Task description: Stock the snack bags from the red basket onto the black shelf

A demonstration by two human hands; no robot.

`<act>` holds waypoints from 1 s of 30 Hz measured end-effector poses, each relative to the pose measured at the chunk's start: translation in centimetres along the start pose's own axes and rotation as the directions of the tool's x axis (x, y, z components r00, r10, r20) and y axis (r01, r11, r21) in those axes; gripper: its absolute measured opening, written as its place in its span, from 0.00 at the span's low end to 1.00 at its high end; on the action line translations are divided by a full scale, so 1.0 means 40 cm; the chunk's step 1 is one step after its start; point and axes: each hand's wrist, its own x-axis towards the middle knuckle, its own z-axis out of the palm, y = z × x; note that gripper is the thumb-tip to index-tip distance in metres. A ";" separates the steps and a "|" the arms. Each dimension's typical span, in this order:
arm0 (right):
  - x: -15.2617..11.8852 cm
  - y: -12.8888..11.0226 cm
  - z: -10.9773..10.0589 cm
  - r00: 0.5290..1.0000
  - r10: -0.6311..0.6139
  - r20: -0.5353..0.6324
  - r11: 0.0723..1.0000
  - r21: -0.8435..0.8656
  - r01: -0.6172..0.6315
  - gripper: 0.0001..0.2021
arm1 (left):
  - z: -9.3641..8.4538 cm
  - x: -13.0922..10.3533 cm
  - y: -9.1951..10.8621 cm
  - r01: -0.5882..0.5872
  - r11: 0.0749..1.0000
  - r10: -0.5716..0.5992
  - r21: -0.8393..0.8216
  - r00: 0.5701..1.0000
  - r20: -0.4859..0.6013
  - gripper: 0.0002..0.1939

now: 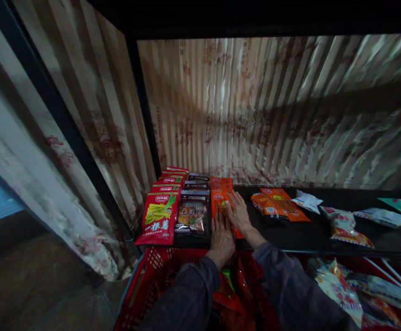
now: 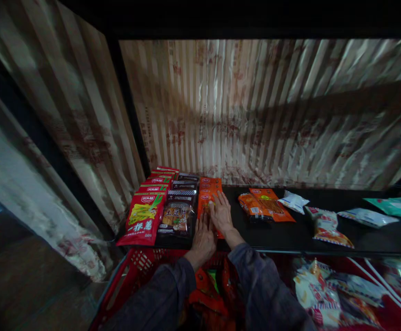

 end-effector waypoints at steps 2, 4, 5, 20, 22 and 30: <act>-0.066 -0.039 -0.021 0.987 -0.065 -0.149 0.984 0.158 0.088 0.22 | -0.021 -0.016 0.003 -0.069 0.997 0.067 -0.036 0.996 -0.062 0.34; -0.158 -0.071 -0.039 0.977 -0.042 -0.208 0.959 0.265 0.097 0.20 | -0.056 -0.053 0.015 -0.138 0.987 0.128 -0.086 0.986 -0.110 0.33; -0.208 -0.084 -0.045 0.978 -0.003 -0.209 0.947 0.313 0.069 0.19 | -0.077 -0.080 0.023 -0.171 0.978 0.157 -0.119 0.981 -0.115 0.32; -0.622 -0.125 -0.084 0.680 0.303 0.667 0.928 -0.045 -0.370 0.11 | -0.217 -0.488 0.040 0.127 0.990 -0.031 -0.064 0.631 0.775 0.12; -0.631 -0.115 -0.101 0.648 0.292 0.703 0.932 -0.056 -0.359 0.11 | -0.225 -0.501 0.029 0.131 0.990 -0.042 -0.045 0.593 0.804 0.13; -0.614 -0.054 -0.132 0.594 0.156 0.789 0.950 0.044 -0.308 0.12 | -0.230 -0.511 -0.029 0.156 0.987 -0.121 0.038 0.566 0.816 0.19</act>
